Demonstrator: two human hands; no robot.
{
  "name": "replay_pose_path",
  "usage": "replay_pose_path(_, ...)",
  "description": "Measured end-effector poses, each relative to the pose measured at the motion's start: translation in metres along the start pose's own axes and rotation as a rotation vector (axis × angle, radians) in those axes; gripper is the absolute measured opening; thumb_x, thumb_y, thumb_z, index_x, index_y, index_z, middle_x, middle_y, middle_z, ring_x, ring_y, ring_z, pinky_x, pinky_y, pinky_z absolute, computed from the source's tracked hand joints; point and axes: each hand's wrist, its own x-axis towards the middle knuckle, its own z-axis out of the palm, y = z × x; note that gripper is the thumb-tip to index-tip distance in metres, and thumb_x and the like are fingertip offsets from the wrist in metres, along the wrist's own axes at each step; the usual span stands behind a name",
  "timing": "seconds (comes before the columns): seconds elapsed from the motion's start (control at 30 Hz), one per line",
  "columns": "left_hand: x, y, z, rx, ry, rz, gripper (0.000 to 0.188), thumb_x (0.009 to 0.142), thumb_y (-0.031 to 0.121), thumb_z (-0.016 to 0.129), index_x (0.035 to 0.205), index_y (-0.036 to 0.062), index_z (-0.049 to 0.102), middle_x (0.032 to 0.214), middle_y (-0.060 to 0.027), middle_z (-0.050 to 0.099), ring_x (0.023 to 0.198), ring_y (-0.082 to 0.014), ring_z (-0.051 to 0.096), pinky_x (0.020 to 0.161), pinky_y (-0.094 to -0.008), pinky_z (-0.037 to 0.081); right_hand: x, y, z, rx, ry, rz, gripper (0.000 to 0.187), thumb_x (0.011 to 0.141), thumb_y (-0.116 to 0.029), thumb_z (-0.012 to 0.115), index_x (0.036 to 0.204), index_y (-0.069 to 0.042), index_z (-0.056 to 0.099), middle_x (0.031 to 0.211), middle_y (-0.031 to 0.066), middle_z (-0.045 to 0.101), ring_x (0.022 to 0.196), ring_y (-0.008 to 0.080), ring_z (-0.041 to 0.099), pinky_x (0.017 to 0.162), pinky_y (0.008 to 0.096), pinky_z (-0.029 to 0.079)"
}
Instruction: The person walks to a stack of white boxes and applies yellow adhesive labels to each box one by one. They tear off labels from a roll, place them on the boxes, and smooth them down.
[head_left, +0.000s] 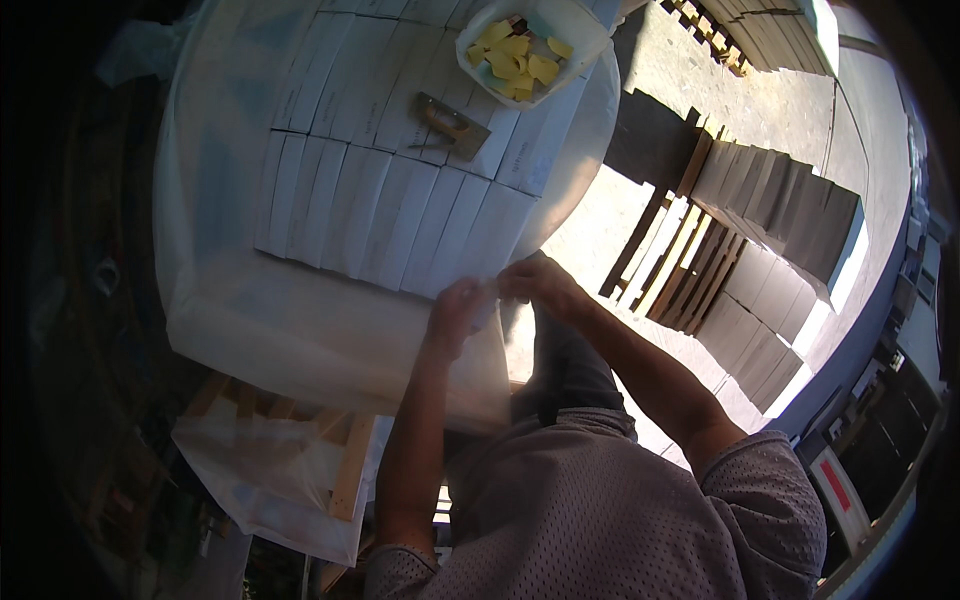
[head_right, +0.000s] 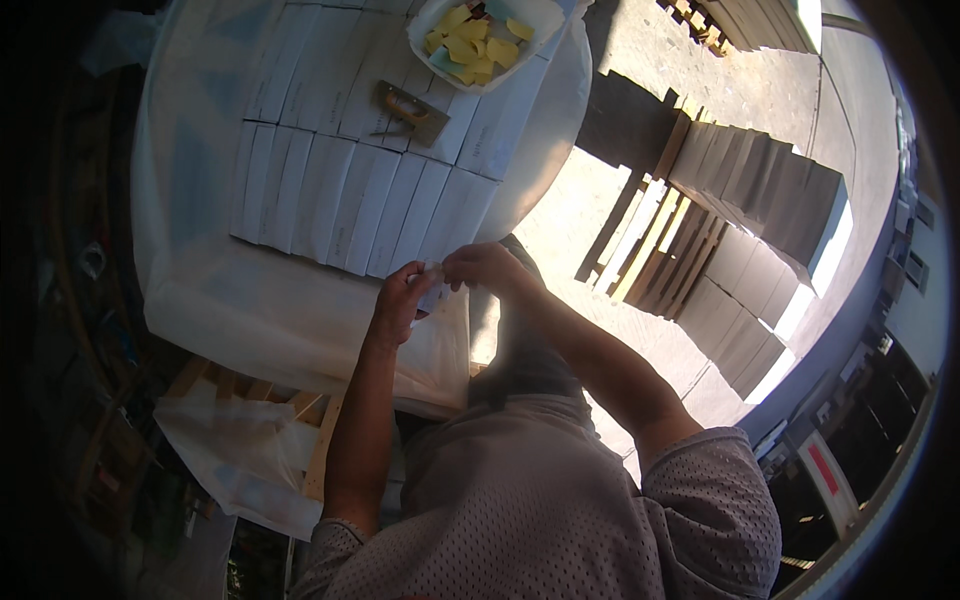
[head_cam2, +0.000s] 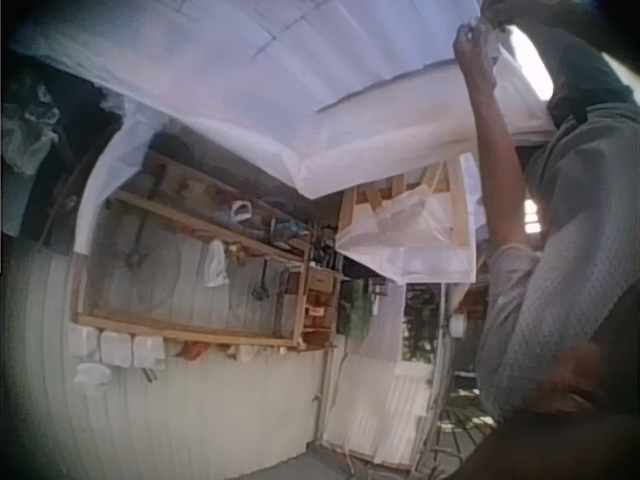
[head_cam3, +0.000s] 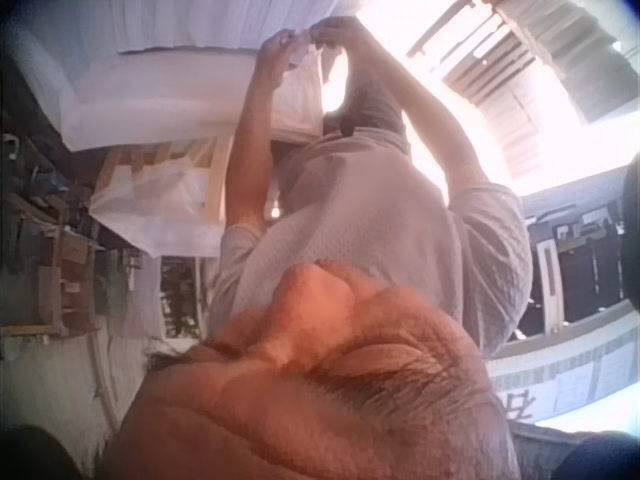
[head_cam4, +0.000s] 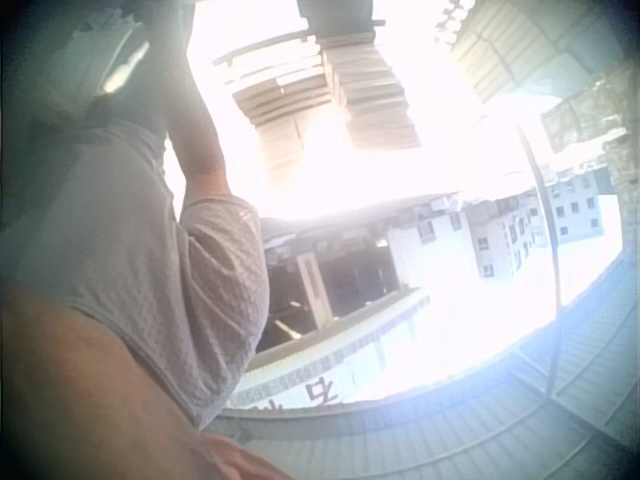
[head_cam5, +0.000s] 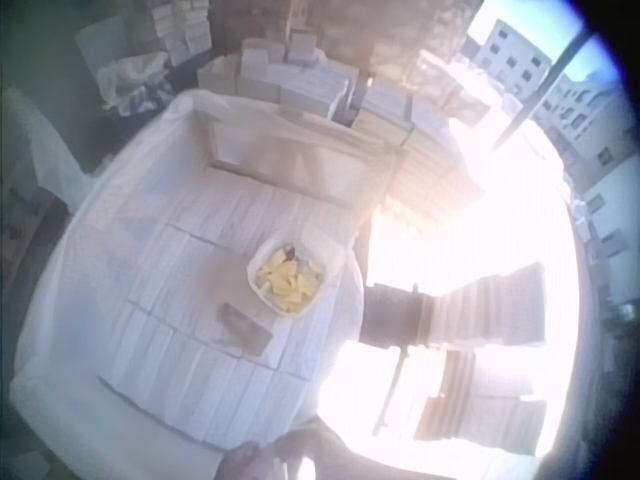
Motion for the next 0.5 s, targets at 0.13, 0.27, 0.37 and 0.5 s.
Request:
replay_pose_path(0.13,0.003,-0.005,0.000,0.060,0.033,0.022,0.019,0.092,0.027,0.066,0.100,0.0104,0.065,0.079,0.0029,0.061,0.063,-0.0046,0.053,0.051,-0.0233,0.043,0.004,-0.002,0.002,-0.021,0.011,0.141,0.023,0.087,-0.020,0.063,0.090,0.002,0.070,0.076,0.0074,0.069,0.072,0.0144,0.065,0.067,0.0285,0.051)
replay_pose_path(0.27,0.003,-0.005,0.005,0.419,0.116,0.273,0.020,0.093,0.023,0.066,0.092,0.0034,0.061,0.071,-0.0023,0.056,0.062,-0.0102,0.047,0.055,-0.0290,0.043,0.003,-0.004,0.010,-0.050,0.083,0.184,0.023,0.085,-0.016,0.068,0.091,0.005,0.070,0.076,0.0087,0.070,0.070,0.0144,0.067,0.063,0.0280,0.051)
replay_pose_path(0.37,-0.002,-0.001,0.015,0.612,0.179,0.406,0.025,0.093,0.022,0.065,0.087,-0.0008,0.056,0.067,-0.0089,0.048,0.063,-0.0143,0.041,0.058,-0.0322,0.042,0.000,-0.009,0.016,-0.262,0.132,0.149,0.023,0.083,-0.017,0.069,0.089,0.005,0.070,0.072,0.0097,0.069,0.066,0.0143,0.066,0.061,0.0284,0.051)
replay_pose_path(0.5,-0.006,0.006,0.021,0.662,0.173,0.426,0.019,0.092,0.020,0.062,0.087,0.0020,0.058,0.082,-0.0226,0.062,0.081,-0.0452,0.060,0.065,-0.0455,0.047,-0.002,-0.012,0.024,-0.319,0.210,0.111,0.023,0.082,-0.017,0.068,0.087,0.005,0.070,0.069,0.0104,0.068,0.064,0.0156,0.067,0.060,0.0289,0.052)
